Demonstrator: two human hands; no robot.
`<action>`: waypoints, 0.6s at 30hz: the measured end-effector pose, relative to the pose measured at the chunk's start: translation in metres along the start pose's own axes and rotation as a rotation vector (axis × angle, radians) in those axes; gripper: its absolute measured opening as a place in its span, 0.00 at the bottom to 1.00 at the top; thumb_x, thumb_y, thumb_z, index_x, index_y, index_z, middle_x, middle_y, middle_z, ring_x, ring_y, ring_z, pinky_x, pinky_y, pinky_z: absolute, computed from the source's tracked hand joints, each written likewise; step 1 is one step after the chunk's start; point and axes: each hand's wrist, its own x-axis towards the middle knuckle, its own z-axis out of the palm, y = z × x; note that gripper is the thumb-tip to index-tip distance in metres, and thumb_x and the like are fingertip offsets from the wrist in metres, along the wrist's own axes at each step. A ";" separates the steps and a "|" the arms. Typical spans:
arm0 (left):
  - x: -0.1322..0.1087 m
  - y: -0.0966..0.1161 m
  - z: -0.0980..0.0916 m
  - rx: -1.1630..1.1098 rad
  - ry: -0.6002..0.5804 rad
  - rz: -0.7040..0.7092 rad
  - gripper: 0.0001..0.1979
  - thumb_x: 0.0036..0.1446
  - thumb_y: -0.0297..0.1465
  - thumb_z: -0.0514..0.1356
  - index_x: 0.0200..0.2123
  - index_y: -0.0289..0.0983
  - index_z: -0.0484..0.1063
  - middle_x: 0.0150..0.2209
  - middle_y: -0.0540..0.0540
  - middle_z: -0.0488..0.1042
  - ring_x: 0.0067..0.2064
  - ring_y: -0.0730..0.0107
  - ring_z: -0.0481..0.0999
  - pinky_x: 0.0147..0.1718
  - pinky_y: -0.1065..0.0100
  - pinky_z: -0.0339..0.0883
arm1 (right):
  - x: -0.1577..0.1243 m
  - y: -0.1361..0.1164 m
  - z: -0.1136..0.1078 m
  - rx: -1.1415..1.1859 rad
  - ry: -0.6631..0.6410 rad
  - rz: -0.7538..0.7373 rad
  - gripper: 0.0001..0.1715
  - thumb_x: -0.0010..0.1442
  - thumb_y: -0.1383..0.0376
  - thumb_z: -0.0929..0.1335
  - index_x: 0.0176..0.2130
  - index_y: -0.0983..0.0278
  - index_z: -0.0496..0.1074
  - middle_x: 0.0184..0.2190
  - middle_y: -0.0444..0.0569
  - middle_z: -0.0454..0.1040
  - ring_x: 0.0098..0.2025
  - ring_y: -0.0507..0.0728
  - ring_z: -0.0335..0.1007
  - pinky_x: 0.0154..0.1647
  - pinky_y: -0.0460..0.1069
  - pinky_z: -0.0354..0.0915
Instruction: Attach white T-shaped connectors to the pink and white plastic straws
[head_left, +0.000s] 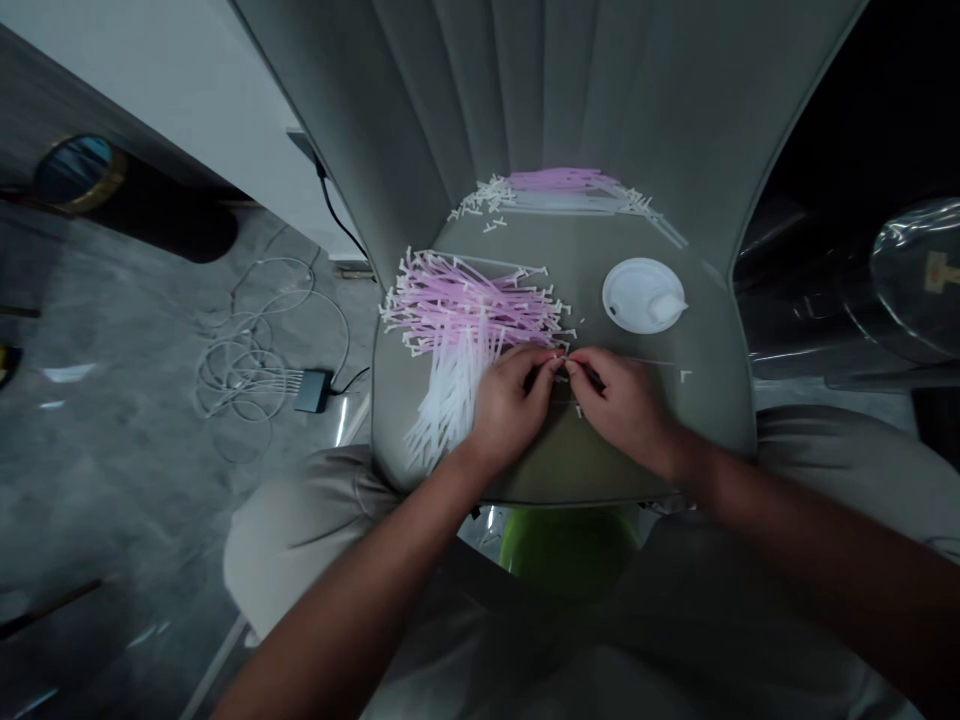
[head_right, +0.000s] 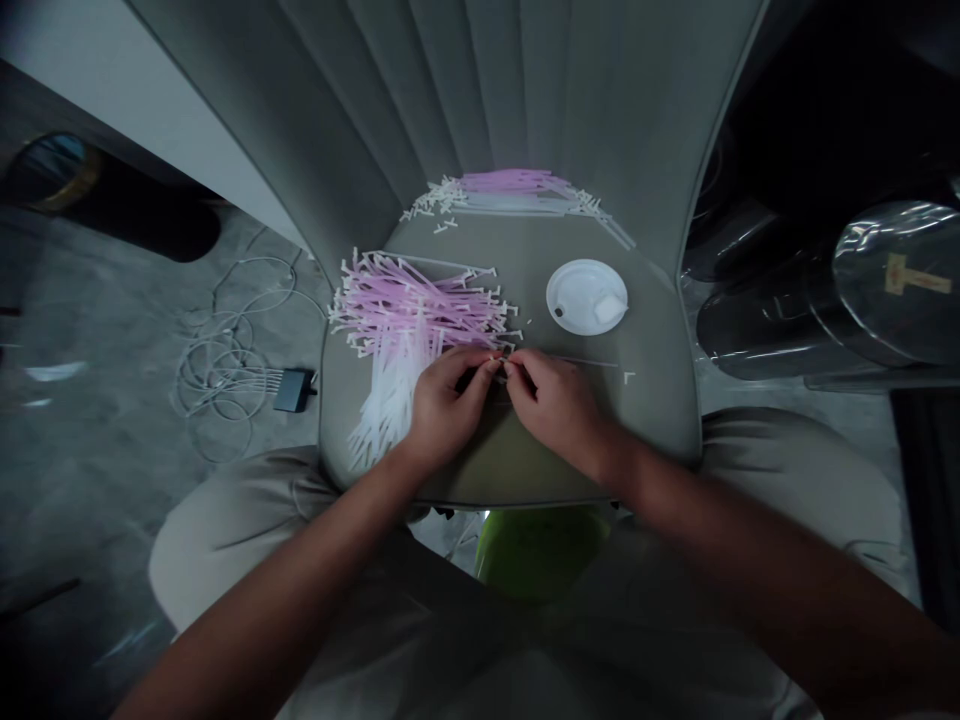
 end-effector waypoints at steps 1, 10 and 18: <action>0.000 0.000 0.000 0.007 -0.002 0.013 0.07 0.63 0.30 0.58 0.40 0.38 0.77 0.39 0.45 0.80 0.42 0.68 0.78 0.44 0.65 0.70 | 0.000 -0.001 0.000 -0.025 -0.005 0.002 0.12 0.65 0.64 0.62 0.39 0.64 0.74 0.34 0.53 0.79 0.34 0.58 0.73 0.37 0.51 0.63; -0.001 -0.001 0.000 0.064 -0.007 0.089 0.06 0.63 0.28 0.58 0.40 0.36 0.76 0.39 0.46 0.79 0.42 0.70 0.77 0.44 0.67 0.71 | 0.001 0.003 0.002 -0.064 0.023 -0.063 0.13 0.66 0.67 0.61 0.40 0.65 0.75 0.36 0.53 0.81 0.36 0.58 0.75 0.37 0.50 0.64; -0.001 -0.002 -0.001 0.066 -0.013 0.109 0.06 0.63 0.28 0.58 0.39 0.36 0.75 0.39 0.45 0.79 0.42 0.69 0.77 0.44 0.65 0.72 | 0.000 0.004 0.000 -0.084 -0.004 -0.114 0.14 0.66 0.68 0.61 0.39 0.66 0.76 0.36 0.54 0.81 0.36 0.59 0.77 0.38 0.51 0.66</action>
